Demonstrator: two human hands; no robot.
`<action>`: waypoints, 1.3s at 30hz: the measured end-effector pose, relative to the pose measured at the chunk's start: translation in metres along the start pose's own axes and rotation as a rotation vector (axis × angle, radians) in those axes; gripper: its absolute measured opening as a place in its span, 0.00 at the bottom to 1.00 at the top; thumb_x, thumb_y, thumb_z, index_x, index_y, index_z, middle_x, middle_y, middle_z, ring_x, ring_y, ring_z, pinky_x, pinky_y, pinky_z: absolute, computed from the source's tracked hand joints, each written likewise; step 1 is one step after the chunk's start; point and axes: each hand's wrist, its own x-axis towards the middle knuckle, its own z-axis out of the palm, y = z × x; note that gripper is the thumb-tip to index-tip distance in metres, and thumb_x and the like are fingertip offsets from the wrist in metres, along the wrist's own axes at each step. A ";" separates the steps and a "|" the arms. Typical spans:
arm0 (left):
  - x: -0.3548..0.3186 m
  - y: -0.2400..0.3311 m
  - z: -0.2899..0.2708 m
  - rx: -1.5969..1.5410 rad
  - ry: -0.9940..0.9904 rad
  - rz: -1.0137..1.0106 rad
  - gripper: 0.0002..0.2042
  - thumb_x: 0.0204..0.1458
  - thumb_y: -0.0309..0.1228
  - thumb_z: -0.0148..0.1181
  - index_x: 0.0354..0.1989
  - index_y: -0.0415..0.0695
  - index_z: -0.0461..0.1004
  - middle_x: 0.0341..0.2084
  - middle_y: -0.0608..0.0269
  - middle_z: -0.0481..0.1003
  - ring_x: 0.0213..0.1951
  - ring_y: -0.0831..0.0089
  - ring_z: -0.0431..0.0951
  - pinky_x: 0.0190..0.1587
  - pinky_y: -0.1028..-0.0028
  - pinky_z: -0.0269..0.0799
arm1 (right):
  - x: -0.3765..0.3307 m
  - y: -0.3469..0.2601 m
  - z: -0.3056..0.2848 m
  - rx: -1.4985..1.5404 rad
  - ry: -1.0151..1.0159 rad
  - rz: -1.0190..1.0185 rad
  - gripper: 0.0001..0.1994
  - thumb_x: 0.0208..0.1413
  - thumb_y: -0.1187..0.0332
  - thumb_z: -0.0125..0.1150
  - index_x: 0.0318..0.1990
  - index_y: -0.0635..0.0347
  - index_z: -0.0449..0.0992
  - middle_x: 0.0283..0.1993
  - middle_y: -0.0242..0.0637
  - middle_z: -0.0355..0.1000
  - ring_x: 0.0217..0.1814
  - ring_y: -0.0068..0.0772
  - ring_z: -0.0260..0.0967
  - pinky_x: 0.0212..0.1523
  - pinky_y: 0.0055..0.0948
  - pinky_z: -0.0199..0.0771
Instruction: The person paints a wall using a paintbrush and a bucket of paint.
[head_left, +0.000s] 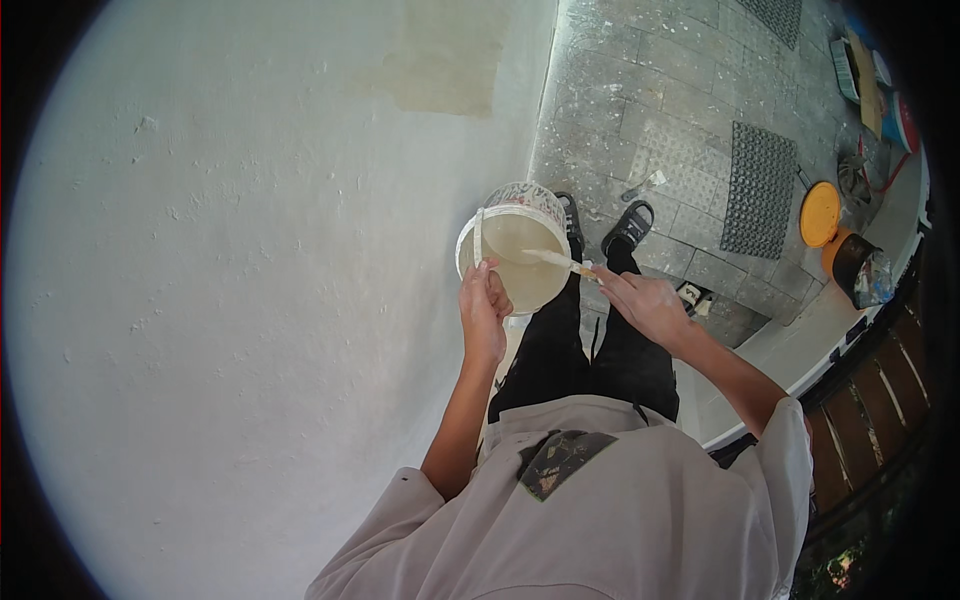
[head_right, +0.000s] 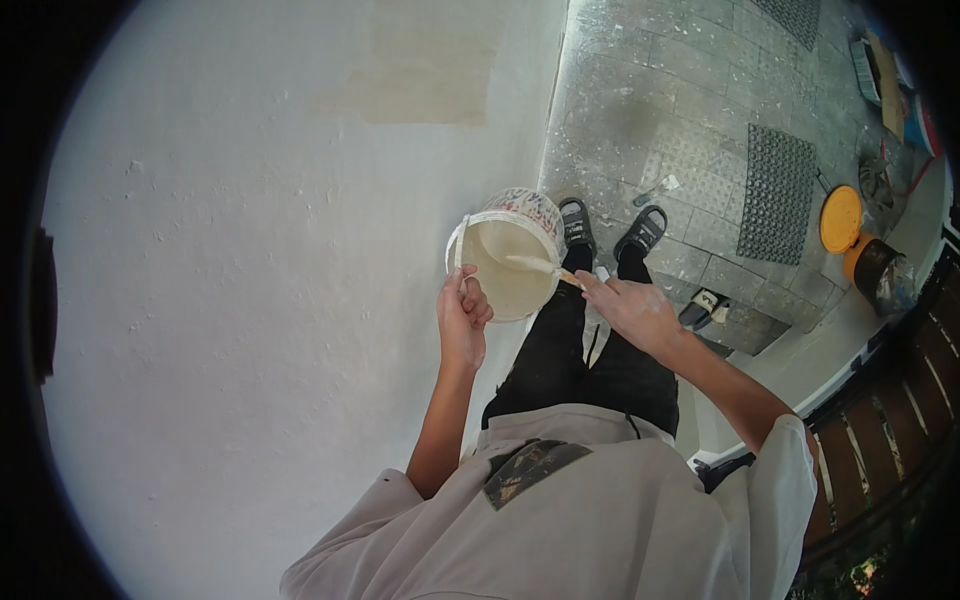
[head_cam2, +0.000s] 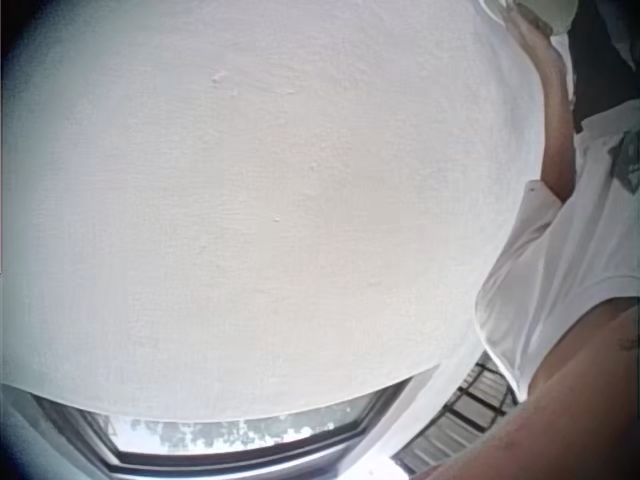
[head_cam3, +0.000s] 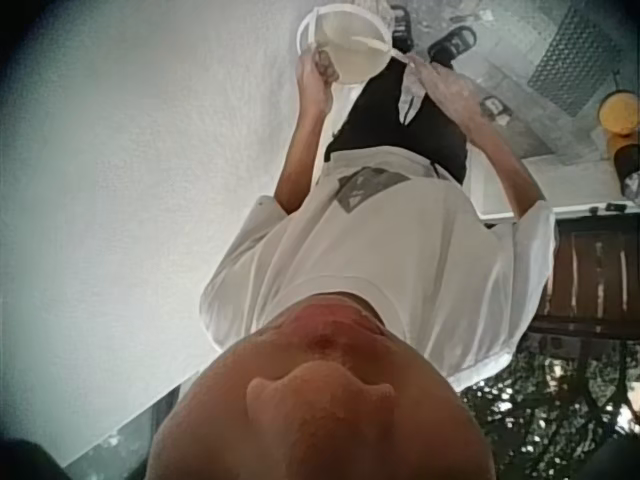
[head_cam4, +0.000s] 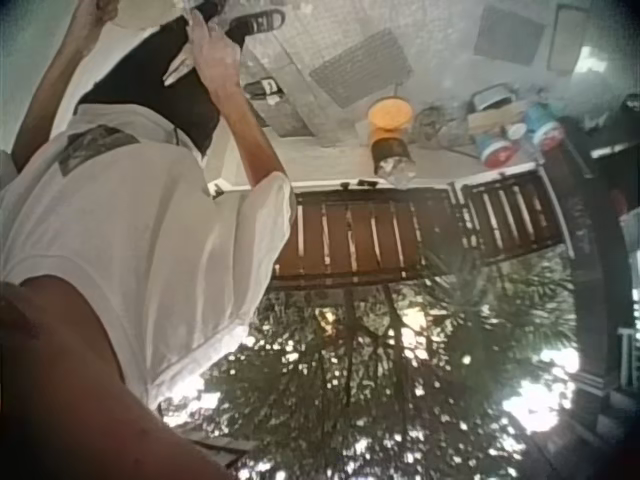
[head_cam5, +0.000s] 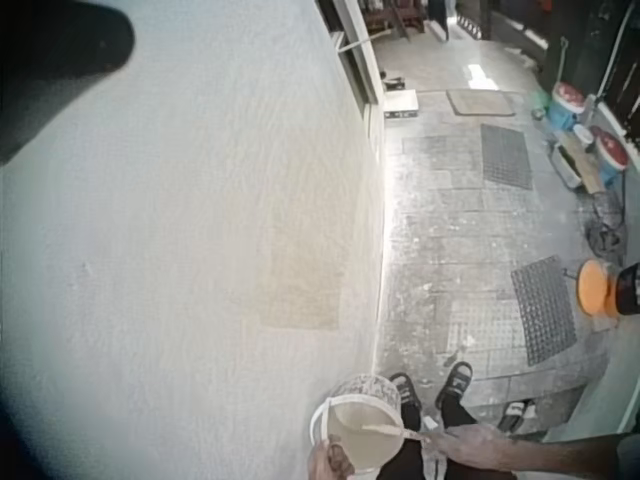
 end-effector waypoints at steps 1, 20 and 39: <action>0.000 0.001 0.000 0.002 -0.003 -0.008 0.14 0.62 0.41 0.41 0.41 0.42 0.65 0.15 0.76 0.48 0.17 0.86 0.46 0.20 0.81 0.45 | 0.000 0.007 0.008 0.144 0.035 0.046 0.17 0.56 0.62 0.58 0.52 0.56 0.72 0.24 0.37 0.70 0.23 0.36 0.71 0.23 0.32 0.71; 0.008 -0.004 -0.013 0.027 0.041 -0.093 0.13 0.63 0.40 0.41 0.41 0.42 0.66 0.15 0.76 0.49 0.16 0.86 0.47 0.19 0.81 0.44 | 0.185 0.059 0.059 0.855 0.231 0.553 0.16 0.58 0.60 0.50 0.37 0.67 0.75 0.21 0.45 0.66 0.23 0.37 0.62 0.30 0.35 0.64; 0.013 -0.006 -0.023 0.059 0.019 -0.113 0.13 0.63 0.39 0.42 0.40 0.42 0.66 0.15 0.76 0.49 0.16 0.87 0.47 0.18 0.82 0.44 | 0.219 0.047 0.080 0.867 0.312 0.615 0.17 0.57 0.59 0.50 0.31 0.68 0.73 0.20 0.44 0.64 0.21 0.38 0.60 0.29 0.38 0.62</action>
